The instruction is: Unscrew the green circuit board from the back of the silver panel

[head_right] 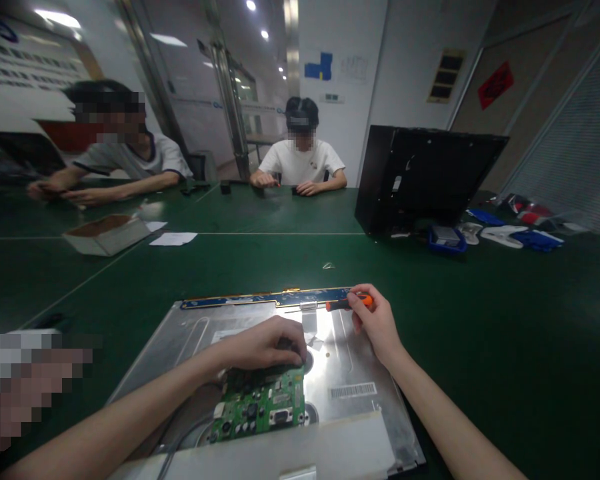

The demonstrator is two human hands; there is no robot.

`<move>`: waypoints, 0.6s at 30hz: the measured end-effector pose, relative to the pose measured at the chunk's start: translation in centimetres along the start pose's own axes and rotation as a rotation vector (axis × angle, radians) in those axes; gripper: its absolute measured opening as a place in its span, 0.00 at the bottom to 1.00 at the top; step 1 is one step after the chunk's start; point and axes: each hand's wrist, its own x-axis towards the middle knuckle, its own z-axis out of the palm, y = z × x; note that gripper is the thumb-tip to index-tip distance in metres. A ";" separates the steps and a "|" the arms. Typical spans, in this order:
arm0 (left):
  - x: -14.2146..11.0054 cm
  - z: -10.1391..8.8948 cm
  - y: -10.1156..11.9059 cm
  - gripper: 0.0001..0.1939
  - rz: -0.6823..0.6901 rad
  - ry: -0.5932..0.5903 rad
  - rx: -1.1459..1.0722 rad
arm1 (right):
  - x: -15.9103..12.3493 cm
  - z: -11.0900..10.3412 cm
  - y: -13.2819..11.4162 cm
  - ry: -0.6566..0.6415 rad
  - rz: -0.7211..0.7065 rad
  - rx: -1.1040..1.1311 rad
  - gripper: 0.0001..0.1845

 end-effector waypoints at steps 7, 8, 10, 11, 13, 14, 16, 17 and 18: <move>-0.1 0.0 -0.4 0.06 0.030 0.007 -0.042 | 0.3 -0.7 -3.0 0.068 -0.145 0.022 0.20; -0.1 0.1 -0.5 0.06 0.030 0.007 -0.047 | 0.2 -0.7 -4.1 0.052 -0.173 0.004 0.19; -0.1 0.1 -0.7 0.07 0.019 0.008 -0.056 | 0.0 -0.5 -6.8 -0.017 -0.237 -0.064 0.18; -0.1 0.2 -0.8 0.07 0.011 0.010 -0.060 | -0.2 -0.3 -8.4 -0.134 -0.339 -0.229 0.16; -0.1 0.2 -1.0 0.07 0.000 0.014 -0.066 | -0.7 0.1 -11.6 -0.404 -0.524 -0.561 0.12; -0.1 0.2 -1.1 0.07 -0.001 0.017 -0.070 | -0.9 0.4 -13.0 -0.504 -0.580 -0.682 0.11; 0.0 0.2 -1.2 0.06 0.000 0.019 -0.082 | -1.4 1.0 -15.1 -0.615 -0.623 -0.849 0.10; 0.0 0.2 -1.3 0.06 -0.003 0.021 -0.089 | -1.6 1.3 -15.6 -0.633 -0.627 -0.895 0.10; 0.0 0.2 -1.4 0.06 -0.009 0.023 -0.100 | -1.7 1.7 -15.8 -0.643 -0.631 -0.930 0.10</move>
